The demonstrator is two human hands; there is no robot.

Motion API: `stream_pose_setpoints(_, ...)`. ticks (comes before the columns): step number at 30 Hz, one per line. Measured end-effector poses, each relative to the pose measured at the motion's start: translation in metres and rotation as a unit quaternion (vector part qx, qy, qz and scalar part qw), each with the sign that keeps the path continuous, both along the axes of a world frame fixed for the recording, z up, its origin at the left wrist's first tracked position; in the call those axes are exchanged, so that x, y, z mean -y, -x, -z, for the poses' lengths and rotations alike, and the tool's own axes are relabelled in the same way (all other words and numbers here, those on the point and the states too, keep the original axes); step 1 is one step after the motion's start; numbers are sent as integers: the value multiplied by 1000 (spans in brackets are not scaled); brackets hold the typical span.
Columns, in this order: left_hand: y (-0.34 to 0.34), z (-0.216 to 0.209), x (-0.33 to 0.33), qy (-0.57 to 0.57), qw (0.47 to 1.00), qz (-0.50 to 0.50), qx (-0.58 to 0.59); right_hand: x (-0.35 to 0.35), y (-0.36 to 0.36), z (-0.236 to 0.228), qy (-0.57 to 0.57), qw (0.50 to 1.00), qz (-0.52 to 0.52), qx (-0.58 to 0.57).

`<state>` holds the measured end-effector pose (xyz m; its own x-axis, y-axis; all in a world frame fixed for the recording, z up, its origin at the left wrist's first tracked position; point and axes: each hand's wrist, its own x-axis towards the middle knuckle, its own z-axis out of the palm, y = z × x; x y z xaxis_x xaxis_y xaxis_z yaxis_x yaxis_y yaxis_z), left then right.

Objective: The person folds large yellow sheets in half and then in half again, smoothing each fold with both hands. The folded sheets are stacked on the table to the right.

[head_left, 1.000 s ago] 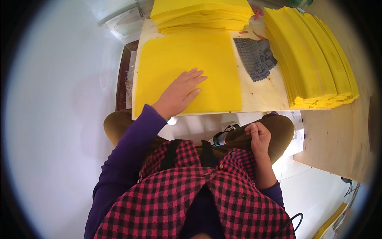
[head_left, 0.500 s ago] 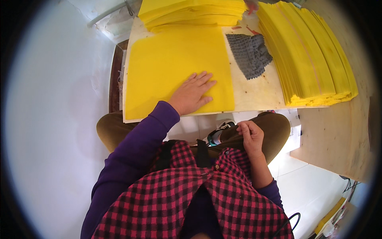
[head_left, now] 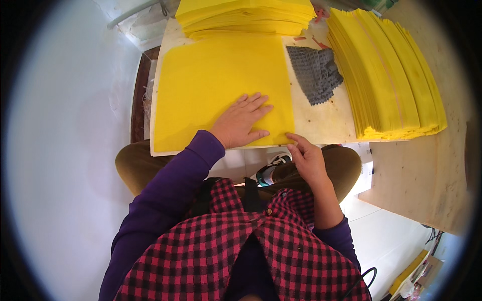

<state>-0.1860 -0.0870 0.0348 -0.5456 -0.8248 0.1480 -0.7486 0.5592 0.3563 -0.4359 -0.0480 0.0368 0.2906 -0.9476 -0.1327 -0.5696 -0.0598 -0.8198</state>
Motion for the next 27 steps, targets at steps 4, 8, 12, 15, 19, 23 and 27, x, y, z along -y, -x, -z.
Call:
stream_pose_setpoints(4, 0, 0, -1, -2, 1000, -1, -3, 3, -1, 0, 7, 1000, -5, -16)
stream_pose_setpoints(8, -2, -1, -1, -9, 1000, 3, -10, 4, -3, -1, 1, 1000, -6, -29)
stream_pose_setpoints(12, -2, -1, -1, -10, 1000, 4, -12, 6, -8, -4, -7, 1000, -15, -20)
stream_pose_setpoints(15, -1, 0, -1, -5, 1000, 3, -13, 12, -14, -9, -7, 999, -27, -31)
stream_pose_setpoints(19, -2, 0, 0, 4, 1000, 7, -25, 18, -23, -15, -26, 999, -34, -17)
stream_pose_setpoints(23, -3, -1, 0, 10, 999, 12, -31, 21, -31, -19, -18, 998, -54, 11)
stream_pose_setpoints(27, -4, -1, 0, 5, 1000, 12, -28, 19, -33, -23, -10, 998, -51, 32)
